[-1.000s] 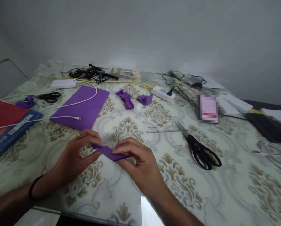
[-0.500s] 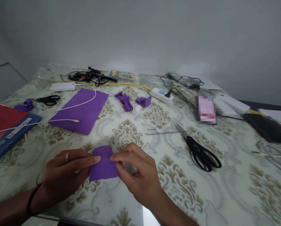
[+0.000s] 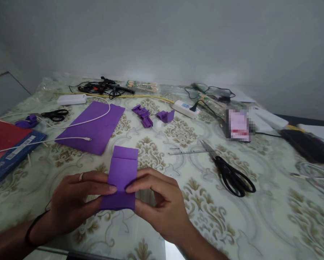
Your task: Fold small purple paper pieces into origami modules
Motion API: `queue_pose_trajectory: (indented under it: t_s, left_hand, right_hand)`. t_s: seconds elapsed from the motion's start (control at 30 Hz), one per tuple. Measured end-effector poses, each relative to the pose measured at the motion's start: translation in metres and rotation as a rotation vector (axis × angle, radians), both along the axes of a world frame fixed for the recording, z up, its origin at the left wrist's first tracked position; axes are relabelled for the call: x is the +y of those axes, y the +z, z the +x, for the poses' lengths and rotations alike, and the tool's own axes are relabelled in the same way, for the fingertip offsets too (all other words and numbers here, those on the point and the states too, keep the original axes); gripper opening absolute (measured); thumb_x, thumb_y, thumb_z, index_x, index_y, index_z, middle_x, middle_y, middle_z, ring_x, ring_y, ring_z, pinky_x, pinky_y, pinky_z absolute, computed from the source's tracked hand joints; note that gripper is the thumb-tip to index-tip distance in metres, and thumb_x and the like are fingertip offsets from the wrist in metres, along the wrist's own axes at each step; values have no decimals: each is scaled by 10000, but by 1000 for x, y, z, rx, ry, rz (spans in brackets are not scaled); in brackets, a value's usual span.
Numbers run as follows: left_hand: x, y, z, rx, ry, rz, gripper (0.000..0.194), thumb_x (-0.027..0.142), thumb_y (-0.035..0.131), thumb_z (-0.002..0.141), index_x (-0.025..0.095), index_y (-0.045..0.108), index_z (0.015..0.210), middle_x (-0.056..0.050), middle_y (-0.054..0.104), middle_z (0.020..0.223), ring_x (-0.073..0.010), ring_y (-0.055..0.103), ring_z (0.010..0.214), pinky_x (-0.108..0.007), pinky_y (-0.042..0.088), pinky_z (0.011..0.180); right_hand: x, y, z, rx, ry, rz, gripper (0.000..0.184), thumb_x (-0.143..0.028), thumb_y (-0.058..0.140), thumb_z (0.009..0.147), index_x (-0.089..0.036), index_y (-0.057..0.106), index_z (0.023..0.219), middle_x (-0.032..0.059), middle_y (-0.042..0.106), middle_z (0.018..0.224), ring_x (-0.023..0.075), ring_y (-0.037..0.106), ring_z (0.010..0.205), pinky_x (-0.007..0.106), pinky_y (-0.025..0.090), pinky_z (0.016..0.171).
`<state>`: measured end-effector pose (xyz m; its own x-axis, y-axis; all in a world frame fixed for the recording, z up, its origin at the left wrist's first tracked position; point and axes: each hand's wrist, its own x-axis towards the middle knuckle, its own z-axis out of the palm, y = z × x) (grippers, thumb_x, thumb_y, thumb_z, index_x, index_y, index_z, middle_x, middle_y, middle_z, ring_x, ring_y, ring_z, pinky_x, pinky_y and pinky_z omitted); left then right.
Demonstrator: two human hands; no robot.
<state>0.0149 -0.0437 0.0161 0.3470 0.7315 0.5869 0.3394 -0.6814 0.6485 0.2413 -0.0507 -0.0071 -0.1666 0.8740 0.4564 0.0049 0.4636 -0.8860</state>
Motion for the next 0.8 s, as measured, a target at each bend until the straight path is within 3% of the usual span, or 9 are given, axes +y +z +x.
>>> queue_pose_trajectory:
  t_s: [0.13,0.27,0.4,0.53,0.6,0.7,0.8]
  left_hand:
    - [-1,-5,2,-70,24,-97,70,197,819,885,261,802,909,-5,858,842,-195,820,719,-264,673,654]
    - [-3,-16,5,-187,57,-264,127,271,846,886,253,722,867,17,822,799,-172,779,690,-261,625,640]
    - [-5,-20,10,-268,137,-467,240,208,841,838,240,607,799,47,711,692,-146,720,621,-237,589,596]
    - [-1,-18,13,-364,43,-689,300,180,827,831,259,559,941,39,774,784,-170,778,725,-245,616,647]
    - [3,-16,13,-362,-14,-774,287,179,820,835,254,596,998,25,809,841,-169,786,768,-242,618,679]
    - [7,-15,10,-264,-81,-872,73,263,778,897,210,737,924,-4,817,795,-169,775,733,-254,617,692]
    - [7,-13,9,-216,-84,-940,195,324,749,930,181,789,803,-23,805,709,-167,759,652,-250,607,646]
  right_hand:
    - [-1,5,-3,-39,-13,-39,41,-243,820,919,-269,816,887,21,794,869,178,730,764,300,603,718]
    - [-3,3,-8,-52,-49,-78,115,-181,790,920,-250,768,832,1,766,798,153,718,744,260,584,702]
    - [-5,-2,-14,94,-85,-228,178,-152,808,900,-285,714,970,-44,753,815,108,742,696,188,593,659]
    - [-7,-5,-17,205,-80,-309,342,-120,798,904,-333,645,1123,-80,763,837,84,769,729,158,610,724]
    - [-7,-6,-18,205,-56,-320,369,-110,779,917,-342,627,1160,-87,772,822,80,769,742,157,610,750]
    - [-6,-8,-18,202,-53,-322,391,-109,787,906,-342,617,1170,-90,788,825,82,761,751,165,605,764]
    - [-4,-6,-17,184,-54,-351,336,-165,809,901,-315,628,1142,-72,792,820,100,748,736,193,599,748]
